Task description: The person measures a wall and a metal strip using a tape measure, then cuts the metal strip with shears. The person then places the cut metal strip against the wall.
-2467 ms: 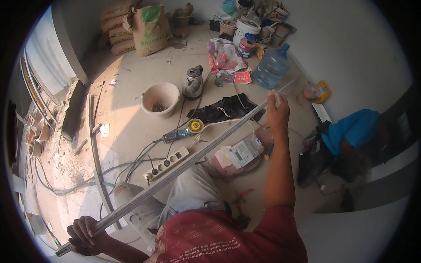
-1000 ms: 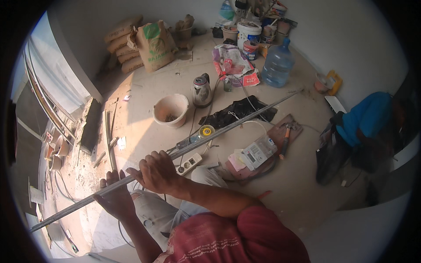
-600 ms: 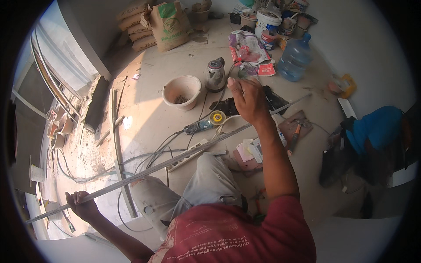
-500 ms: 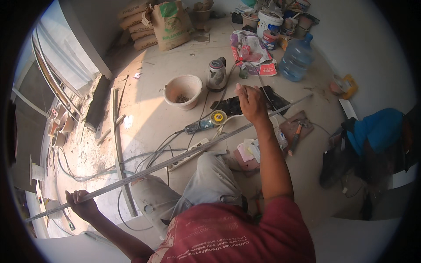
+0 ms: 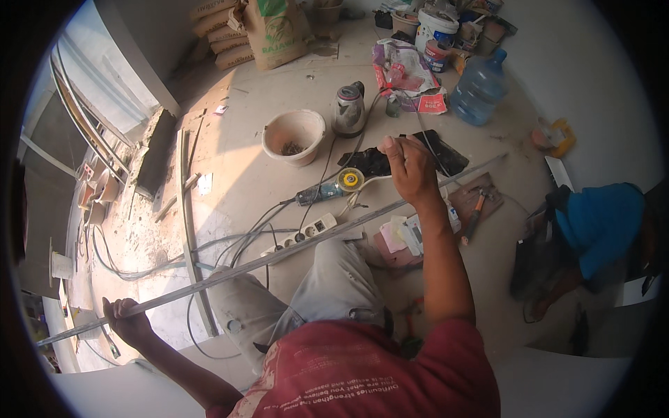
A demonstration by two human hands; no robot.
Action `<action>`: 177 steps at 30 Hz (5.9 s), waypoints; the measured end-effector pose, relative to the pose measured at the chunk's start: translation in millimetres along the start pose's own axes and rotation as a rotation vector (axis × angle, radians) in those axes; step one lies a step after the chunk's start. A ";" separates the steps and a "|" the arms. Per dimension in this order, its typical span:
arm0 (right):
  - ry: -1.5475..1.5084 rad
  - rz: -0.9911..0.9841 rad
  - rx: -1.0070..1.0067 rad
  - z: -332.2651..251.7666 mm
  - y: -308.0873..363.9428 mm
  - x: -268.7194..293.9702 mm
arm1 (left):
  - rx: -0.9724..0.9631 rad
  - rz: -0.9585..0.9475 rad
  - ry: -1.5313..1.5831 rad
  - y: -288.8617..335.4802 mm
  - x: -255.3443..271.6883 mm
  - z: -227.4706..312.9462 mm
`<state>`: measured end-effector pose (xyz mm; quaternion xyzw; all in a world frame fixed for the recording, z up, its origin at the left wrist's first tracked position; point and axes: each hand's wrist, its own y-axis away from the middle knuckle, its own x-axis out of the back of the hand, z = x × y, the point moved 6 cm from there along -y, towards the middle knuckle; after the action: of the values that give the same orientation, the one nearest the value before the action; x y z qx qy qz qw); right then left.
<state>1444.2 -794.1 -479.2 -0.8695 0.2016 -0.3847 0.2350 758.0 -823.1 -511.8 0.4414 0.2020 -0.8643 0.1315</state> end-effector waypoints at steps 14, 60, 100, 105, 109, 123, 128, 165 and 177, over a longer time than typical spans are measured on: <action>0.008 -0.040 0.082 -41.8 -6.2 10.5 | -0.079 0.097 -0.159 -6.6 10.7 10.5; -1.169 0.594 -0.942 125.5 111.6 93.6 | 0.020 -1.069 -0.595 168.0 -304.7 -136.3; -1.067 0.663 -0.889 152.2 83.9 89.6 | 0.261 -1.063 -0.768 190.0 -277.4 -240.0; -1.109 0.755 -0.982 212.3 85.8 119.3 | 0.532 -1.017 -0.376 183.3 -259.7 -197.2; -1.084 0.759 -1.004 207.4 76.9 126.9 | 0.287 -1.094 -0.498 179.2 -271.5 -190.9; -1.031 0.518 -0.930 166.3 69.3 137.1 | -0.104 -0.924 -0.455 203.0 -328.7 -236.2; -0.924 0.500 -0.895 181.8 70.1 150.5 | -0.145 -0.869 -0.444 205.7 -340.6 -227.8; -1.072 0.484 -0.852 154.5 67.8 123.6 | -0.196 -0.803 -0.538 194.4 -338.8 -226.4; -0.928 0.509 -0.854 188.5 96.9 142.3 | -0.213 -0.834 -0.636 176.4 -342.3 -231.8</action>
<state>1660.3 -900.2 -563.9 -0.8865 0.4126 0.2087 0.0165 1191.2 -854.4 -396.1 0.0244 0.3970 -0.9090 -0.1244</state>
